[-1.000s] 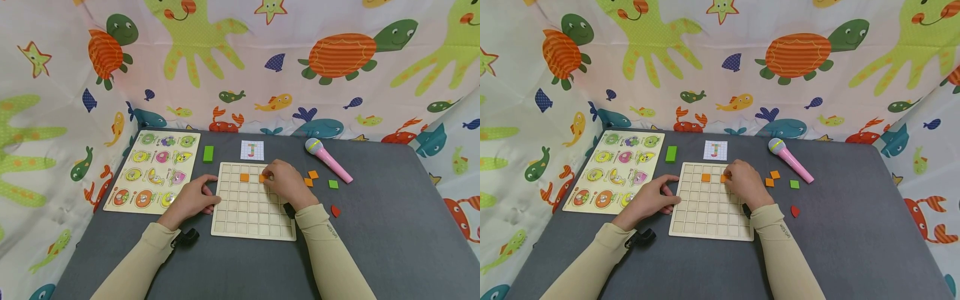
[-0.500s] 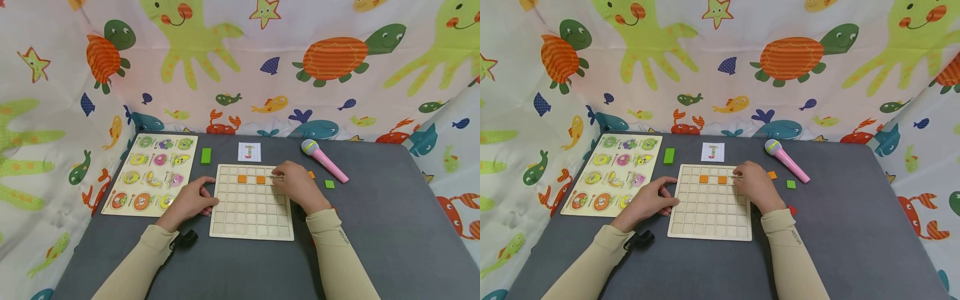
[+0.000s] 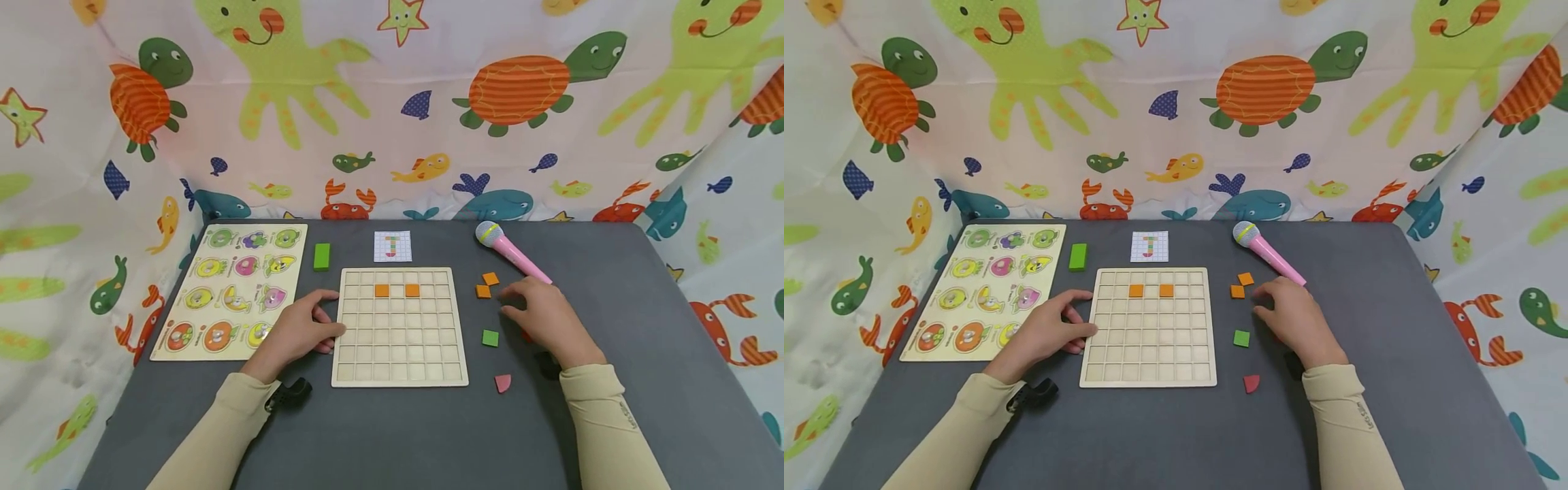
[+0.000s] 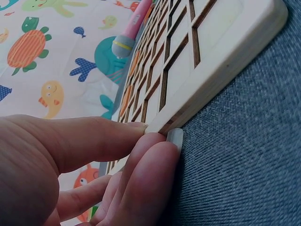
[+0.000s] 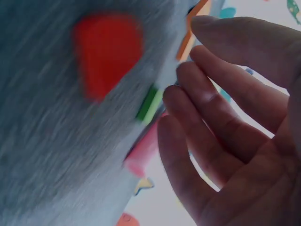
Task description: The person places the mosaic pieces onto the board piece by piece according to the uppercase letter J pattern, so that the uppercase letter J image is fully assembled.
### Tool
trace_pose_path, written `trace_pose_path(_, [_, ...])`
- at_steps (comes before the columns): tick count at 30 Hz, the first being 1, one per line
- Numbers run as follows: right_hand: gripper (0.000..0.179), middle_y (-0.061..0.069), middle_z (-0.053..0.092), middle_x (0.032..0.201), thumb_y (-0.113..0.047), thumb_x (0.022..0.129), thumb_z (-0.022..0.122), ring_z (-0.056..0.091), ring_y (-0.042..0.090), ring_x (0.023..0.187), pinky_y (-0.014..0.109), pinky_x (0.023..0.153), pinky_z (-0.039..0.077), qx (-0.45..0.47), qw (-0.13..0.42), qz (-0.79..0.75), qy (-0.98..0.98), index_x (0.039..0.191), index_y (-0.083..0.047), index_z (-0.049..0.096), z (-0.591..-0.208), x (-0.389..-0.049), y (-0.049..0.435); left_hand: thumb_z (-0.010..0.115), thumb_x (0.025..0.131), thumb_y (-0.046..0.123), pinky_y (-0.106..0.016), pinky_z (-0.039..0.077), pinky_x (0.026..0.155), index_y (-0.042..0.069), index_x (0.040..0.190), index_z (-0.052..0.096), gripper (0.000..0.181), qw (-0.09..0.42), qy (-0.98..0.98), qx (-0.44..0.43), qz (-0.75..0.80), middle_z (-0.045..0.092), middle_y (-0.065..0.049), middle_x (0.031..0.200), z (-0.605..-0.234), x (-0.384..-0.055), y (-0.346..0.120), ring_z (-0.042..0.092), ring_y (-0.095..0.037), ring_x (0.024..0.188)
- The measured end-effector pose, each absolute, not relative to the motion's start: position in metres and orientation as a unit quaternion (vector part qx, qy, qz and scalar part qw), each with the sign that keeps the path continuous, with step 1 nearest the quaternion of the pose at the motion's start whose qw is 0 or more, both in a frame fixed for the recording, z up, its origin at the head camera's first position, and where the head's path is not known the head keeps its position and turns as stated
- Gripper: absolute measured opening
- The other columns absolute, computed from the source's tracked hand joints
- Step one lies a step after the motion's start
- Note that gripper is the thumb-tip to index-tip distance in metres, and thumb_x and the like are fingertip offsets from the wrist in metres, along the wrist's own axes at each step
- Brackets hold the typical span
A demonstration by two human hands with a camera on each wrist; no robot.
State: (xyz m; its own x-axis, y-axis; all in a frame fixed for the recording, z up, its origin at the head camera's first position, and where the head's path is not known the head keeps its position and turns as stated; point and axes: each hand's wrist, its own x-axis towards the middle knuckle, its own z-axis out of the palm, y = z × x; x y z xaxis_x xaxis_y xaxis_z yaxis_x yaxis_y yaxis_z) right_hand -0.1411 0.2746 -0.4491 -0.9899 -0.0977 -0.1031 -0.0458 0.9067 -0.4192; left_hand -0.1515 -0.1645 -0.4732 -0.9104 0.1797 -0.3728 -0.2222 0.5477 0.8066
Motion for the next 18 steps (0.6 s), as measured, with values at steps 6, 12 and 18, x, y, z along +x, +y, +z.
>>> trace_pose_path(6, [0.034, 0.023, 0.068, 0.13, -0.017, 0.098, 0.08, 0.061, 0.042, 0.118, 0.066, 0.108, 0.054, -0.025, 0.05, -0.205, 0.977, 0.128, -0.003, 0.076, -0.452, -0.144, 0.289, 0.086, 0.093, 0.022, -0.034, 0.067, 0.066, 0.018, 0.154, 0.054, 0.069, 0.211, 0.855, -0.013, 0.473, 0.068, -0.013, 0.099, -0.473, -0.151, -0.169, 0.076, -0.02, 0.069])
trace_pose_path(12, [0.035, 0.024, 0.065, 0.125, -0.014, 0.097, 0.078, 0.059, 0.04, 0.114, 0.064, 0.104, 0.056, -0.032, 0.043, -0.188, 0.981, 0.13, -0.002, 0.075, -0.457, -0.151, 0.298, 0.087, 0.092, 0.022, -0.033, 0.067, 0.066, 0.018, 0.153, 0.054, 0.07, 0.215, 0.852, -0.016, 0.476, 0.068, -0.013, 0.098, -0.474, -0.15, -0.169, 0.076, -0.02, 0.069])
trace_pose_path(18, [0.038, 0.024, 0.067, 0.121, -0.013, 0.096, 0.079, 0.061, 0.04, 0.108, 0.064, 0.099, 0.058, -0.044, 0.04, -0.176, 0.983, 0.131, 0.0, 0.074, -0.458, -0.155, 0.305, 0.088, 0.091, 0.022, -0.033, 0.067, 0.065, 0.02, 0.153, 0.055, 0.07, 0.209, 0.856, -0.019, 0.472, 0.068, -0.012, 0.098, -0.474, -0.152, -0.166, 0.076, -0.02, 0.068])
